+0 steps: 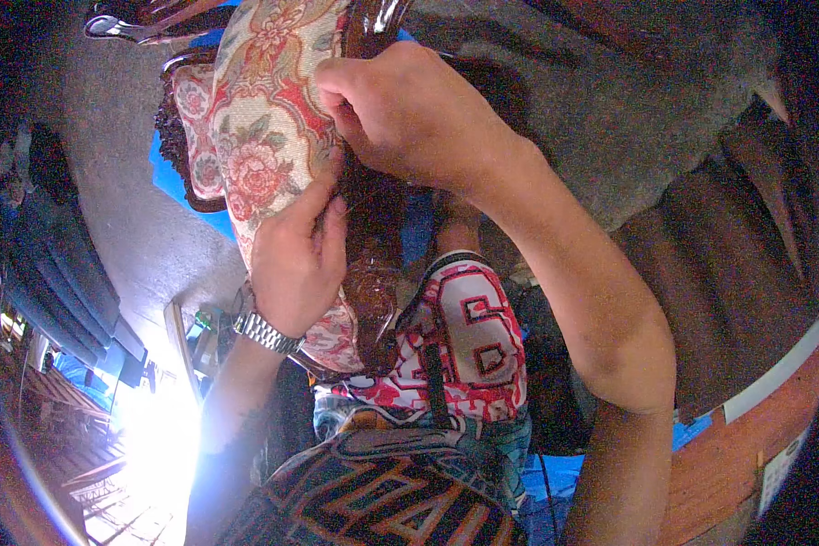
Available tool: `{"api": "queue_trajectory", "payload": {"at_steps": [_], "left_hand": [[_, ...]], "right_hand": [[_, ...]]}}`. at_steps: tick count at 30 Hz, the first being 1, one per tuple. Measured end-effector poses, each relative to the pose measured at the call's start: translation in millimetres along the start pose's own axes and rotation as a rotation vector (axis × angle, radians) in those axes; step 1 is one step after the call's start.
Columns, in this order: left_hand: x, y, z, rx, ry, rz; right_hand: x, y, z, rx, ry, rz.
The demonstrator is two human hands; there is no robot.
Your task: The person uses a needle and thread to hand-sew trim onto the wooden frame of a chair, then uses a small blade to trim excess fabric along the seam.
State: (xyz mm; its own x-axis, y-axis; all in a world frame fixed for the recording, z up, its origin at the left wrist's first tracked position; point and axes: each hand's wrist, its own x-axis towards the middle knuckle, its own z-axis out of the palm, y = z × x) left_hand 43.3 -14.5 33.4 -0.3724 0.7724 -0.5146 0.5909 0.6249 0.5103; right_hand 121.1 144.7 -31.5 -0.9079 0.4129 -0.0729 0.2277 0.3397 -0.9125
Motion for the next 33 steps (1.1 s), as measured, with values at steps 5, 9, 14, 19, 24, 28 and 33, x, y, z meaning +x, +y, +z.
{"api": "queue_trajectory", "payload": {"at_steps": [5,9,14,19,24,28,33], "left_hand": [[-1.0,-0.1,1.1,-0.027,0.003,-0.012],[-0.4,1.7,-1.4,-0.002,-0.027,-0.036],[-0.7,6.7,-5.0,-0.009,-0.081,-0.102],[-3.4,-0.8,1.8,-0.053,0.048,0.010],[-4.0,-2.6,0.9,-0.090,0.059,0.017],[-3.6,-3.6,-0.2,-0.144,0.057,0.018],[-6.7,-9.6,-3.6,-0.232,0.085,0.009]], "right_hand": [[-1.6,0.5,2.8,-0.020,-0.005,0.002],[-1.3,-3.5,2.6,0.003,-0.022,0.058],[5.1,-4.2,1.7,-0.001,-0.048,0.158],[7.3,-8.0,2.8,0.015,-0.083,0.298],[13.8,-8.3,-0.8,-0.031,-0.149,0.331],[17.8,-7.4,-5.2,0.042,-0.299,0.329],[12.2,-5.9,-11.8,0.055,-0.379,0.329]]}}
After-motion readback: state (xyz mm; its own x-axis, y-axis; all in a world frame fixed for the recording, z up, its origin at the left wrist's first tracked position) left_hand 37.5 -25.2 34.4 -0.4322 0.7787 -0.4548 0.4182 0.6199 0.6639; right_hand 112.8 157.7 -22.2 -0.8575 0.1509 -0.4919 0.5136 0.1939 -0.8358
